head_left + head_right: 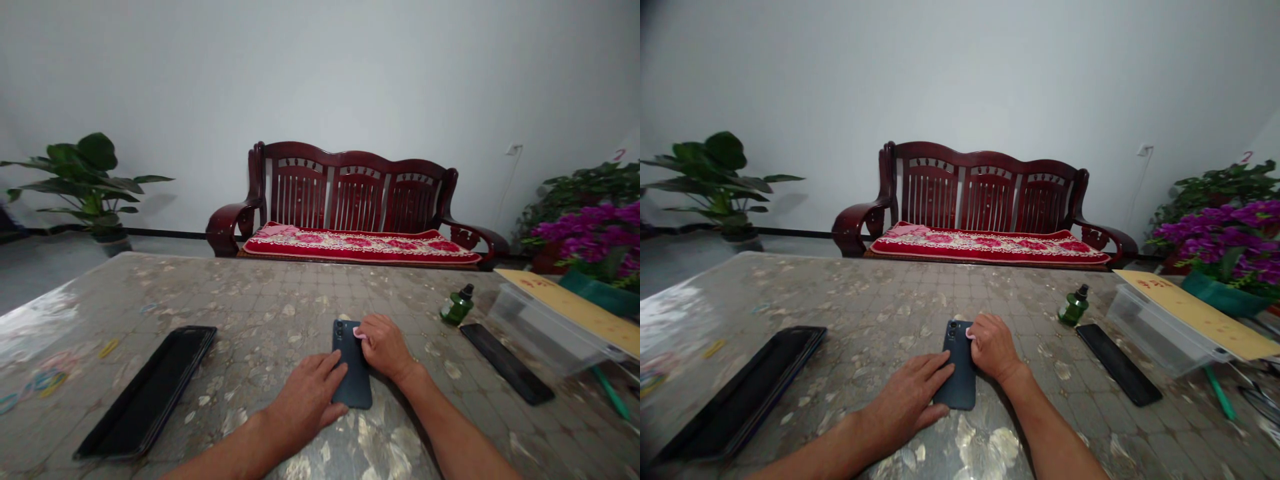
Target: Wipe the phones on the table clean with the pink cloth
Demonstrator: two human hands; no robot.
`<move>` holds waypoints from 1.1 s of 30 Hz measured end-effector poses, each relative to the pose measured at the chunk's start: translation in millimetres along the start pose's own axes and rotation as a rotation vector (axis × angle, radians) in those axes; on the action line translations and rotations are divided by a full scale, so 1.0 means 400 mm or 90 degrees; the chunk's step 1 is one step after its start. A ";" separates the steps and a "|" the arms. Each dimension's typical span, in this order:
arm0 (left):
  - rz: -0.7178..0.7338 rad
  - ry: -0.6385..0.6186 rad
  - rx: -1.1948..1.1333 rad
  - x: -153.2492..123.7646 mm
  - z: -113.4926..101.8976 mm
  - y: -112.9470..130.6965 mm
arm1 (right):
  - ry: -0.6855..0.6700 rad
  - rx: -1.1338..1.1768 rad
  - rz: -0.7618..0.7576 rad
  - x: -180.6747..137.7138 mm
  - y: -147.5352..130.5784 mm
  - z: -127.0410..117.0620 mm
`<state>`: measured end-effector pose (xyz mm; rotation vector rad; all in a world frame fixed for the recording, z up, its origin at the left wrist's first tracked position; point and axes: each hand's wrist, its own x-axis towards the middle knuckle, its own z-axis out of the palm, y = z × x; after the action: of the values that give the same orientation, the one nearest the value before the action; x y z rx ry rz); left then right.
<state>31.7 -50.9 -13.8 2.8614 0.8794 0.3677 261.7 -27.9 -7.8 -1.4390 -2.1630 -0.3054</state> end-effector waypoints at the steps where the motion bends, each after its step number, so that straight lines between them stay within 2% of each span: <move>1: -0.001 -0.002 0.001 0.000 0.001 0.000 | 0.008 -0.015 0.032 0.000 0.007 0.002; 4: 0.000 -0.003 0.000 -0.001 0.005 -0.002 | 0.010 -0.036 0.089 0.001 0.023 0.009; 9: 0.007 -0.009 0.006 0.001 0.003 -0.002 | -0.017 -0.042 0.097 0.015 0.017 0.026; 21: 0.004 -0.033 0.006 0.004 -0.013 0.006 | -0.043 0.095 -0.015 0.072 -0.037 0.059; 33: -0.003 -0.007 -0.027 0.005 -0.013 0.009 | -0.045 0.076 -0.091 0.020 -0.081 0.011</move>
<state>33.9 -52.6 -7.9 2.8200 0.8659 0.3653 228.5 -33.1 -4.1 -1.2505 -2.3042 -0.1754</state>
